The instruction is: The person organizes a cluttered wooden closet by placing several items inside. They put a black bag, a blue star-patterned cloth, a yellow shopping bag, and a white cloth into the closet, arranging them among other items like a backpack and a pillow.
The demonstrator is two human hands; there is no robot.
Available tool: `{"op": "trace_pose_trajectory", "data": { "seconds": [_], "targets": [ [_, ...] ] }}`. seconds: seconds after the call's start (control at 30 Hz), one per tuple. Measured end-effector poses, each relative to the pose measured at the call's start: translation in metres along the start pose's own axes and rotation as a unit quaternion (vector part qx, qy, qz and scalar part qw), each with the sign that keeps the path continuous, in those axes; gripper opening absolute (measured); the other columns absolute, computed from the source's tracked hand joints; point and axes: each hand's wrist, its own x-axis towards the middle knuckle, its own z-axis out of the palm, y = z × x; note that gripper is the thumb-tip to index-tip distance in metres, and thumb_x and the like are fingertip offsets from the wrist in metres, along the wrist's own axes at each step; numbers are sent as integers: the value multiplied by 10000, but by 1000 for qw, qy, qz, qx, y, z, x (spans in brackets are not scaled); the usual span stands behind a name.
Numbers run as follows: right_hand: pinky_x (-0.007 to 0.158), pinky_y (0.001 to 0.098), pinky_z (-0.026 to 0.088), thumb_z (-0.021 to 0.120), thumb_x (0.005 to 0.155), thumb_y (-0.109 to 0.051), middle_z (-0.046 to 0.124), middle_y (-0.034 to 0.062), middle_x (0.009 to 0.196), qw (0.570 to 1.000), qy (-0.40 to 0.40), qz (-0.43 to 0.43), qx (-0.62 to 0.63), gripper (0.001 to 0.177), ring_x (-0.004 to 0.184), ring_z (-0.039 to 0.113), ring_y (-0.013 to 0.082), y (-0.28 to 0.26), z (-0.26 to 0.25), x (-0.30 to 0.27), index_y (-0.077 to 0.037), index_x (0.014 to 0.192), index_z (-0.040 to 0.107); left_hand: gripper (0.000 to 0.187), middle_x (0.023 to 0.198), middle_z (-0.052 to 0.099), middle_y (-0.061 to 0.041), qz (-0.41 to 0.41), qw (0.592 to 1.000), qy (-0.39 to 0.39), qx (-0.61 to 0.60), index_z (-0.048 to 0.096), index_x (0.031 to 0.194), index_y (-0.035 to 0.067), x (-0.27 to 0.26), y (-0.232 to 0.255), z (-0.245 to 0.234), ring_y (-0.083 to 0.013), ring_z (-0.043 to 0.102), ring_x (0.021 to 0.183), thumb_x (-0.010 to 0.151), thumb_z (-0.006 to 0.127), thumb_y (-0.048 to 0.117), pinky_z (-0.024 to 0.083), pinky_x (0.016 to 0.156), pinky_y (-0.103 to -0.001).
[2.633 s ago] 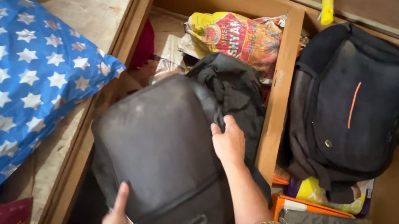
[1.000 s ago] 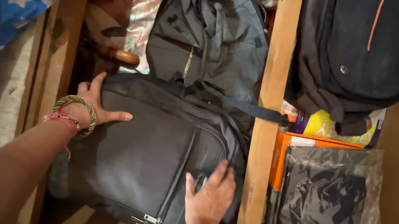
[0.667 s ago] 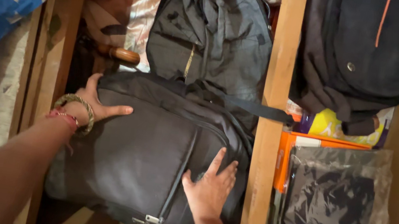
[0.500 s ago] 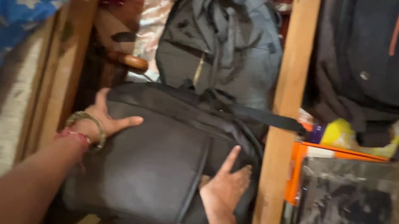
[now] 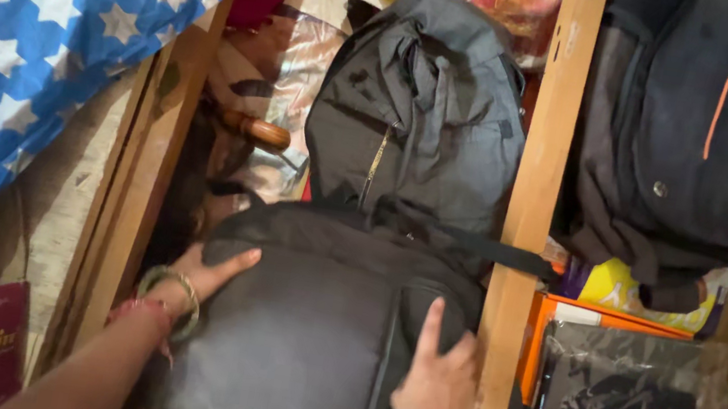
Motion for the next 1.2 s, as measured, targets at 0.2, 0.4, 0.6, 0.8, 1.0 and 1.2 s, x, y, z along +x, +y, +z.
{"op": "trace_pose_trajectory", "data": {
  "seconds": [0.2,0.4,0.6,0.8,1.0,1.2],
  "targets": [
    [1185,575,287,529,1015,-454,169,205,1663,992,91,-67,54,702,1512,195,412,-10,26,9,-196,1599,237,1318,1602,380,-230,118,979,162,47,214,1625,100,-6,-1,41,-418,423,1449,636,739,796,395,1161,-492],
    [1130,767,223,791,743,-722,-160,146,1705,977,-166,-119,-63,1294,1552,-68,499,-47,-9,-33,-341,1639,-60,1450,1714,-91,-70,212,890,114,387,23,1635,315,-88,42,37,-415,-54,1527,516,719,918,188,1155,-682],
    [1071,768,312,821,716,-623,-217,-29,1714,981,-166,-81,-60,1306,1565,-79,491,-12,53,21,-427,1612,-108,1482,1717,-203,-88,237,758,-101,599,-72,1644,308,-117,60,25,-456,-211,1548,574,750,921,84,1129,-827],
    [1040,792,346,551,1034,-435,-217,-97,1695,988,-81,-68,-110,842,1548,-31,476,-1,136,82,-484,1585,-84,1485,1705,-250,-65,237,759,-58,604,-128,1627,353,-84,54,65,-462,-224,1533,577,799,846,96,1045,-899],
    [1123,538,388,534,969,-206,-63,-4,1726,978,-98,-102,-154,847,1444,288,388,-6,111,85,-339,1637,32,1278,1703,-36,-76,209,799,-99,555,68,1620,245,-110,85,43,-370,-120,1575,709,734,844,36,1209,-724],
    [1007,407,528,578,1043,-410,685,82,1255,989,-47,-142,-14,320,1141,665,272,-27,-26,75,-150,1218,644,944,1456,499,-118,332,890,219,224,471,1442,143,-33,82,47,-330,426,1388,738,685,735,374,1118,-524]
  ]
}}
